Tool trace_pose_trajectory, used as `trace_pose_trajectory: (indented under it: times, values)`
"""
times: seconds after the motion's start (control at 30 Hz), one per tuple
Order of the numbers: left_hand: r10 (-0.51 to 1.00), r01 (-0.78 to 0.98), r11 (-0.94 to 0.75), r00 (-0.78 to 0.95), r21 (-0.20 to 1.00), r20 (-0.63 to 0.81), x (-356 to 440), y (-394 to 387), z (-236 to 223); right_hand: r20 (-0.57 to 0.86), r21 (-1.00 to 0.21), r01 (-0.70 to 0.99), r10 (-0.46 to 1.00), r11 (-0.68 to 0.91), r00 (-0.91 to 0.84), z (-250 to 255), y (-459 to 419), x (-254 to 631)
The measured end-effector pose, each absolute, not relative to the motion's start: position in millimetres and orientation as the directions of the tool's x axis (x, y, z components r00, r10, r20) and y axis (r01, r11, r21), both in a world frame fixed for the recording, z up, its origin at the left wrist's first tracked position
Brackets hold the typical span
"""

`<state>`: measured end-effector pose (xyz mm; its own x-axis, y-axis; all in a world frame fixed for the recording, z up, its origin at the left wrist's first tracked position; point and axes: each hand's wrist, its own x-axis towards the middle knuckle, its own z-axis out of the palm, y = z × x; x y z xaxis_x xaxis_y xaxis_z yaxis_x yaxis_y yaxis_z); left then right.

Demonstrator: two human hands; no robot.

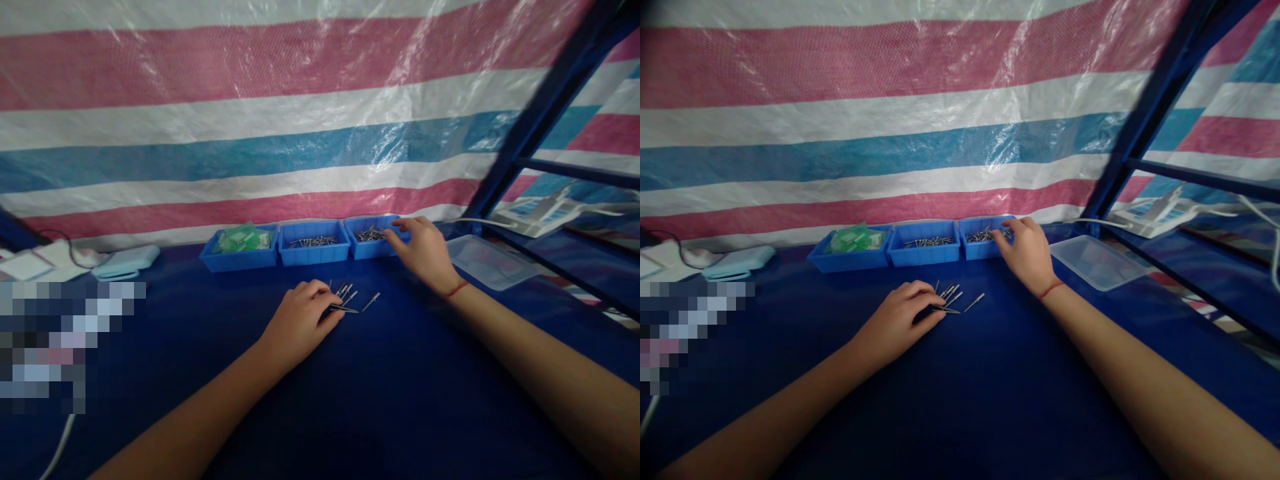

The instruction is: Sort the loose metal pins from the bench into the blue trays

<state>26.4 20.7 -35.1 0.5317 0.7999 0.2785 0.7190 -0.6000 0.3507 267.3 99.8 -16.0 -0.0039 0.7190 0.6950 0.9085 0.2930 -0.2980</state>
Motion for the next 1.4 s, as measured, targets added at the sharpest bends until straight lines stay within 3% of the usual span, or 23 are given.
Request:
trace_pose_trajectory:
  times: [0.23,0.73,0.9,1.1,1.4]
  values:
    - [0.820,0.741,-0.572,0.509,0.352,0.262,25.9,18.0,-33.7,0.684,-0.348,0.850,0.727,0.396,-0.059,-9.5,76.1,250.3]
    - [0.864,0.771,-0.503,0.453,0.391,0.219,25.1,13.3,-31.6,0.478,-0.437,0.687,0.797,0.580,-0.369,-13.8,40.1,216.9]
    - [0.893,0.711,-0.449,0.374,0.541,0.251,25.8,13.5,-30.9,0.445,-0.448,0.642,0.778,0.622,-0.443,-13.0,35.4,213.3]
    - [0.920,0.583,-0.390,0.269,0.712,0.284,28.4,10.6,-28.1,0.373,-0.673,0.469,0.810,0.572,-0.452,-11.5,25.5,205.7]
    - [0.917,0.493,-0.396,0.252,0.775,0.308,31.9,6.1,-25.8,0.344,-0.807,0.345,0.857,0.479,-0.383,-12.2,22.0,199.4]
